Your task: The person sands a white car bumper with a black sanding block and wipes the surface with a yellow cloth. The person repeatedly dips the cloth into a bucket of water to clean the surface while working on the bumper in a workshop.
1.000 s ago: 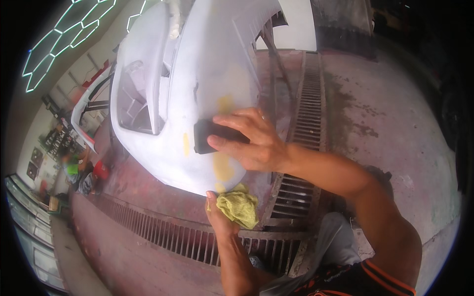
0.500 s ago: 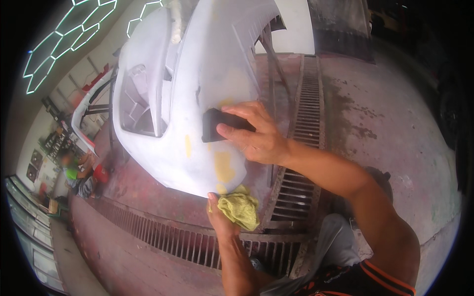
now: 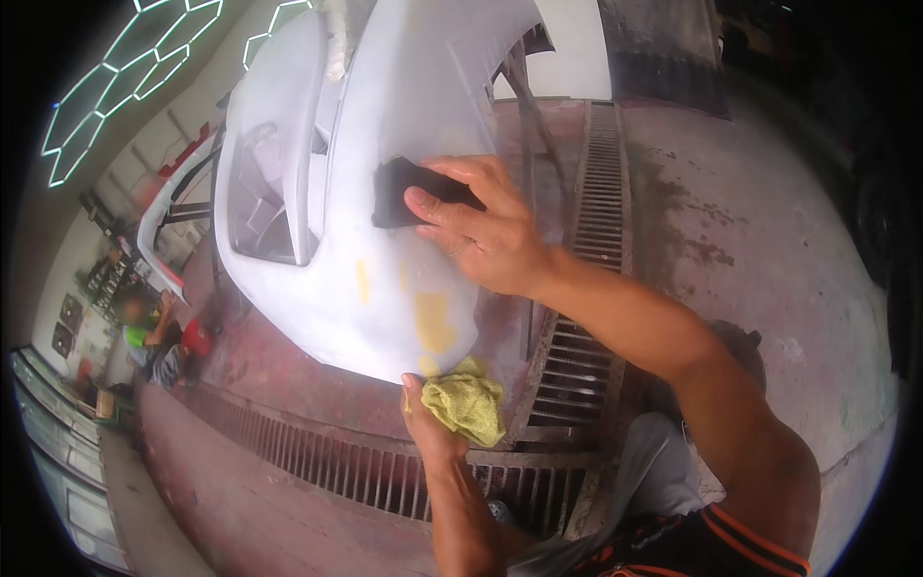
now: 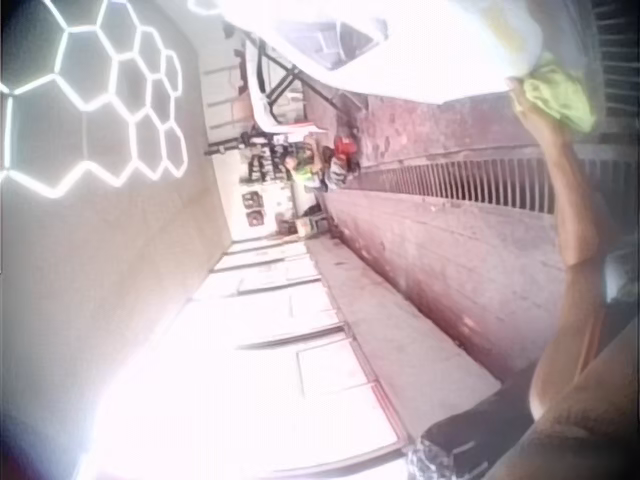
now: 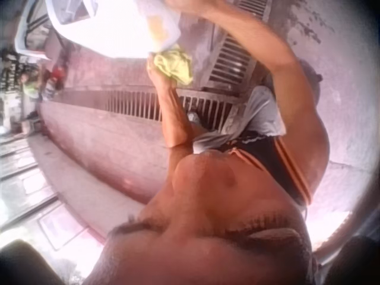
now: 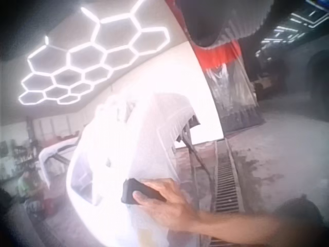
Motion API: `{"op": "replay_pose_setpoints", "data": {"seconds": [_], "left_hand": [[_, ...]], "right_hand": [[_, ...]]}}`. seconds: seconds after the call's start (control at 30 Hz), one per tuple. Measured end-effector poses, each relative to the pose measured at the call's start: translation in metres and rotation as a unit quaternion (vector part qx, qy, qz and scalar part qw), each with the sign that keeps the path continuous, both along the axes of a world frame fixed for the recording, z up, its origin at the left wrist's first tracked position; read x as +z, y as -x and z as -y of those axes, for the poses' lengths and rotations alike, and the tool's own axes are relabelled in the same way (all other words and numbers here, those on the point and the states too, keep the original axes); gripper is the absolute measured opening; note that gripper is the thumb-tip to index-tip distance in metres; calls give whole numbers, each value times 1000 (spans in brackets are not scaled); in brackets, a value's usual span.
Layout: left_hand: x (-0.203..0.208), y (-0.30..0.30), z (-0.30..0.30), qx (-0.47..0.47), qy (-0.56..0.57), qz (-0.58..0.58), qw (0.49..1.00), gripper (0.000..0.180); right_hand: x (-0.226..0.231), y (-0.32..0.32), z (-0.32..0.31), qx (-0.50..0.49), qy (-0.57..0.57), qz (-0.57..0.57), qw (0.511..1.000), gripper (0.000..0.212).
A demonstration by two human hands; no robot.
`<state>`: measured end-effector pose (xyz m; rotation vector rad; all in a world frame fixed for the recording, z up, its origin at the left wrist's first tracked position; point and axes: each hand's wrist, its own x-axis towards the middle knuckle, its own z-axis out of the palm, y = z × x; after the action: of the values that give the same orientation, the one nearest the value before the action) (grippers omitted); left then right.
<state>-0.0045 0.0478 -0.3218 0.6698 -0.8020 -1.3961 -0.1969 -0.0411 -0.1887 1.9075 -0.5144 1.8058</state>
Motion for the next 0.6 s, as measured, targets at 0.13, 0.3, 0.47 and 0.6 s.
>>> {"op": "replay_pose_setpoints", "data": {"seconds": [0.13, 0.3, 0.47, 0.6], "left_hand": [[-4, -1, 1, -3, 0, -9, 1000, 60], [-3, -2, 2, -23, 7, -3, 1000, 61], [-5, -1, 0, -2, -10, -10, 1000, 61], [0, 1, 0, 4, -18, -9, 1000, 61]], "right_hand": [[-8, 1, -3, -4, 16, -18, 1000, 60], [-1, 1, -2, -17, 14, -12, 1000, 58], [8, -2, 0, -17, 16, 0, 1000, 56], [-21, 4, -11, -5, 13, -77, 997, 57]]}}
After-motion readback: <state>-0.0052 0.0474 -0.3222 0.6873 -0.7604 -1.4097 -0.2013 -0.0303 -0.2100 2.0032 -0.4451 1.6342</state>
